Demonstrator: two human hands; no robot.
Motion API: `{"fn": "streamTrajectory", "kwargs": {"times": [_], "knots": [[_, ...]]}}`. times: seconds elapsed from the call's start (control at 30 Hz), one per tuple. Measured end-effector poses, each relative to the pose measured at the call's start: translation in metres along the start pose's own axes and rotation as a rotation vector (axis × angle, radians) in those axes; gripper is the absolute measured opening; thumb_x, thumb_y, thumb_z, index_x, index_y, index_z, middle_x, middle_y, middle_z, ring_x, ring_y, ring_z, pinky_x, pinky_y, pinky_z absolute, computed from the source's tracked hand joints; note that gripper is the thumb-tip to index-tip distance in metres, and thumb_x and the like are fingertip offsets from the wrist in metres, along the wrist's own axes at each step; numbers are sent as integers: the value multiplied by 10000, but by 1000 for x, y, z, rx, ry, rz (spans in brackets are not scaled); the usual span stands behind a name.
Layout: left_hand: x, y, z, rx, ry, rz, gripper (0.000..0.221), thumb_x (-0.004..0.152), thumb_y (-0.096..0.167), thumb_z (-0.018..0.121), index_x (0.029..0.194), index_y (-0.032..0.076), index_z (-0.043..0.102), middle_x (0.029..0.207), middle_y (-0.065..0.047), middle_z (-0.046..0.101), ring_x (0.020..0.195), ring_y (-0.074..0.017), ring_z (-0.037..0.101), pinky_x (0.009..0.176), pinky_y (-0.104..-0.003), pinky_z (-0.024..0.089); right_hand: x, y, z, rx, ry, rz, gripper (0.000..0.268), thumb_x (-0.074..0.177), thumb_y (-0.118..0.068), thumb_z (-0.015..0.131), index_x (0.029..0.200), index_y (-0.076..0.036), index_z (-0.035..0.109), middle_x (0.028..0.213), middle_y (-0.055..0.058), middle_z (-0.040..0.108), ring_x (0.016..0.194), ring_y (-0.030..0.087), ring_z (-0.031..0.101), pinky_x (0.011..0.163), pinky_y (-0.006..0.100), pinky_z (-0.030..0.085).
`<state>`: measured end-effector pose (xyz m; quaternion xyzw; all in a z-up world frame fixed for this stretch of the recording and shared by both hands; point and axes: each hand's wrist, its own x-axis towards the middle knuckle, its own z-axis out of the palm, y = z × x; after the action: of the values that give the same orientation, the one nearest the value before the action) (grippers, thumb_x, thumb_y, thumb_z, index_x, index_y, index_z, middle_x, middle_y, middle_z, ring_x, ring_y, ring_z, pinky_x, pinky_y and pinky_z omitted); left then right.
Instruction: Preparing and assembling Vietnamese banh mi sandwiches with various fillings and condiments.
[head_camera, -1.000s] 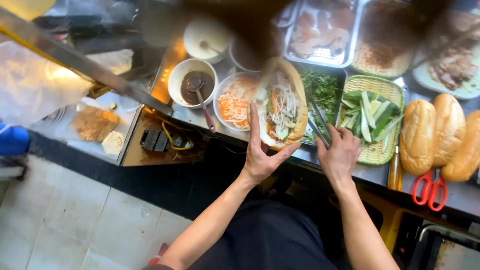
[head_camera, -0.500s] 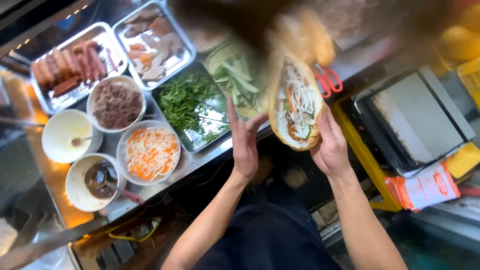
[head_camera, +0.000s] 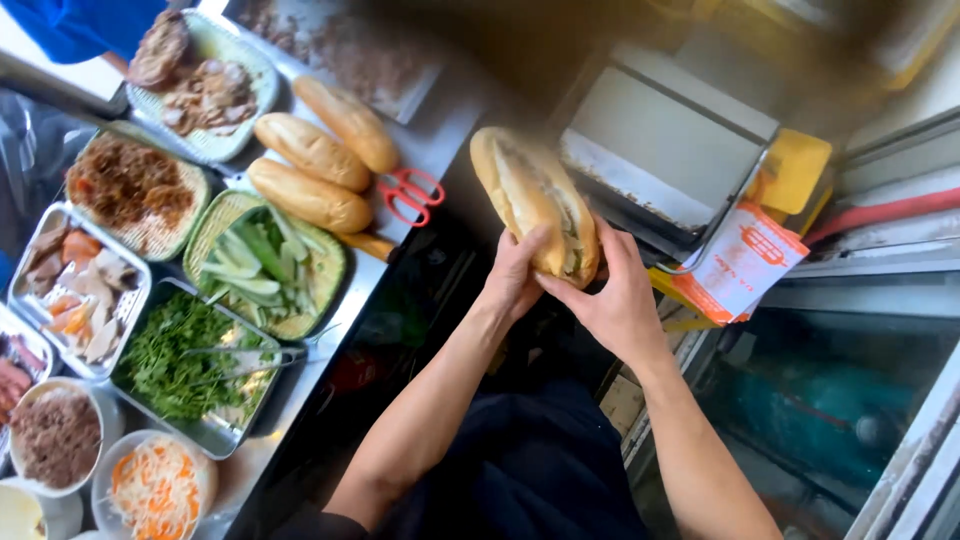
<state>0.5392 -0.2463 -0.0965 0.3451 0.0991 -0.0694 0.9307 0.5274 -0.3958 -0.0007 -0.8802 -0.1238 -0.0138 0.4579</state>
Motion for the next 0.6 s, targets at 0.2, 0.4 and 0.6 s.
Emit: {"fn": "streamTrajectory", "kwargs": {"times": [0.2,0.4,0.6], "knots": [[53,-21,25,-72,-29,-100,528,991,255,701,1377,-34,485,1240,-199,670,1112,-300,682,959,-445,584,18,64,-27,99,-37,76,566,900,-236,778,1394,-31,591,1187,157,701,1099,301,689,983,392,526],[93,-49,19,39,136,-107,495,978,222,706,1357,-22,502,1170,-174,679,1030,-279,692,896,-419,594,32,92,-24,402,-47,256,679,917,-282,725,1483,-2,477,1400,179,619,1196,335,669,988,387,514],[112,-54,13,229,68,-186,497,945,142,746,1351,-31,517,1192,-118,655,1051,-217,670,906,-373,582,45,103,6,63,79,346,746,778,-308,830,1411,-16,561,1293,217,658,1174,381,634,989,436,494]]}}
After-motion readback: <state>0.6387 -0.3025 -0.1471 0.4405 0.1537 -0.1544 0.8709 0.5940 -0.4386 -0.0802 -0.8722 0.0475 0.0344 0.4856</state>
